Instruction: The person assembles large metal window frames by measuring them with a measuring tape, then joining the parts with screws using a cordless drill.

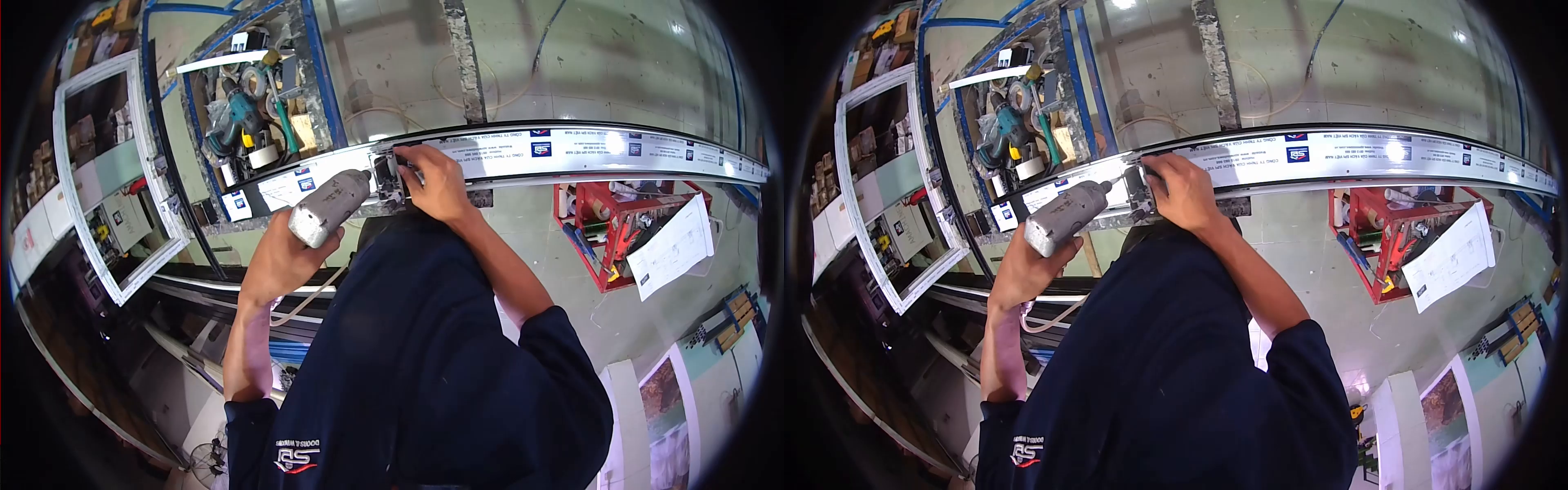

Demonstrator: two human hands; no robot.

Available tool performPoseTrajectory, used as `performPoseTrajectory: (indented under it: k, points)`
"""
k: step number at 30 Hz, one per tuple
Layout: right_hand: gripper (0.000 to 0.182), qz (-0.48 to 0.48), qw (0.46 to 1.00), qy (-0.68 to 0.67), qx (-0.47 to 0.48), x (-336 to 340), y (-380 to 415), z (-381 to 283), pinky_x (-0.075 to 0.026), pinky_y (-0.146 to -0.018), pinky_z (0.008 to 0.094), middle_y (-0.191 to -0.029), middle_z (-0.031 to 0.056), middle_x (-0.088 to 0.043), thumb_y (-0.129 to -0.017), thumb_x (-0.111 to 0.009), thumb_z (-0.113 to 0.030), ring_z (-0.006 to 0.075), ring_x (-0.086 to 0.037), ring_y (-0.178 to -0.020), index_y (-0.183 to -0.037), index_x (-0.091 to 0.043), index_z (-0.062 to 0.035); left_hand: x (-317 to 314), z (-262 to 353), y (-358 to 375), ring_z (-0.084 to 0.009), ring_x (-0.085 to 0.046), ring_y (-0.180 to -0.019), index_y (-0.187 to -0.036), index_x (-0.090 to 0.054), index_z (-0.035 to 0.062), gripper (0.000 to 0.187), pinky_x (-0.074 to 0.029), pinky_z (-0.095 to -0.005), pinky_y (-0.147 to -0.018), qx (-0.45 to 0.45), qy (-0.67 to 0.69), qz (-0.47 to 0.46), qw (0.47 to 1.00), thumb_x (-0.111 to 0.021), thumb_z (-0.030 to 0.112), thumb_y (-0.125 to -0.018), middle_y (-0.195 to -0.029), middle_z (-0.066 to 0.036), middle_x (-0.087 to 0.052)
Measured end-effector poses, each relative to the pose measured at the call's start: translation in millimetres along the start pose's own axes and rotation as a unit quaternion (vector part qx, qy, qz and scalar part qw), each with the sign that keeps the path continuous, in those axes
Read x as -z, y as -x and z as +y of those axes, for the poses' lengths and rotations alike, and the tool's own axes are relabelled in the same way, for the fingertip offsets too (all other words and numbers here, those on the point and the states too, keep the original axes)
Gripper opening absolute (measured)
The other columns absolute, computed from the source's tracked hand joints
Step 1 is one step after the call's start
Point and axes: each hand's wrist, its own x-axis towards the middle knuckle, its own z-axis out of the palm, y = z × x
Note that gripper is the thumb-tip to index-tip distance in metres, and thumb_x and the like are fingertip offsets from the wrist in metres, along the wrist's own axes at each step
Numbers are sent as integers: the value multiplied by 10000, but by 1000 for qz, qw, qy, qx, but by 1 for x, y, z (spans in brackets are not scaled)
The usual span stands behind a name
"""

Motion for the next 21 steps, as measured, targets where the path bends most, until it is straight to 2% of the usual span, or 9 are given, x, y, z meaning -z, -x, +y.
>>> performPoseTrajectory:
  k: [2,5,9,10,13,14,17,18,21]
  points:
    - [220,33,997,42,50,-4,-8,0,-589,-752,435,-997,137,-741,-878,-788,-76,356,-734,-880,-1092,-747,-44,5,-7,10,-176,-711,-843,-1154,-721,-50,304,-561,-365,-827,1,31,2,1000,-782,163,-946,-921,-171,-781]
    - [199,8,991,106,85,-8,-17,-4,-581,-690,444,-930,119,-720,-862,-805,-88,347,-722,-829,-1045,-738,-46,7,-31,30,-179,-712,-846,-1173,-719,-41,315,-563,-365,-831,-73,39,59,995,-797,143,-929,-925,-173,-780]
    - [153,-38,972,186,136,-9,-26,-6,-575,-645,461,-850,103,-676,-844,-826,-108,319,-719,-800,-937,-722,-46,12,-56,57,-193,-721,-849,-1214,-706,-32,362,-567,-370,-840,-7,38,75,996,-815,128,-909,-926,-184,-776]
    - [103,-50,969,187,154,-8,-27,-10,-570,-605,468,-851,90,-657,-847,-787,-64,292,-721,-812,-868,-690,-36,9,-68,61,-198,-714,-832,-1196,-716,-39,355,-565,-373,-829,-12,73,79,994,-819,140,-907,-912,-184,-773]
    - [110,-55,959,211,183,-9,-30,-10,-570,-599,458,-834,87,-646,-878,-781,-79,299,-718,-804,-876,-686,-24,2,-107,71,-194,-697,-820,-1165,-726,-52,342,-562,-377,-814,47,139,80,986,-820,155,-909,-897,-175,-770]
    - [104,-77,957,220,173,-7,-30,-12,-577,-611,452,-897,99,-661,-916,-758,-85,306,-723,-838,-959,-705,-8,-3,-120,73,-175,-678,-805,-1139,-733,-67,332,-556,-366,-796,48,171,103,979,-817,164,-916,-889,-153,-769]
    - [182,-98,950,215,206,-6,-29,-8,-591,-635,447,-993,116,-668,-920,-742,-83,309,-727,-901,-1078,-713,2,-7,-158,75,-155,-672,-805,-1139,-730,-74,334,-553,-352,-784,36,231,110,966,-817,163,-920,-887,-130,-769]
    - [257,-135,942,227,205,-2,-28,-11,-607,-683,448,-1085,125,-671,-903,-716,-46,308,-726,-961,-1154,-704,12,-5,-171,76,-143,-674,-810,-1150,-728,-73,338,-552,-339,-776,40,243,104,964,-818,157,-919,-894,-120,-770]
    - [280,-156,929,244,231,4,-34,-15,-616,-723,441,-1097,116,-674,-878,-697,-6,314,-722,-975,-1158,-705,9,4,-211,77,-140,-681,-822,-1168,-725,-73,347,-555,-339,-774,41,268,120,955,-820,146,-916,-898,-118,-771]
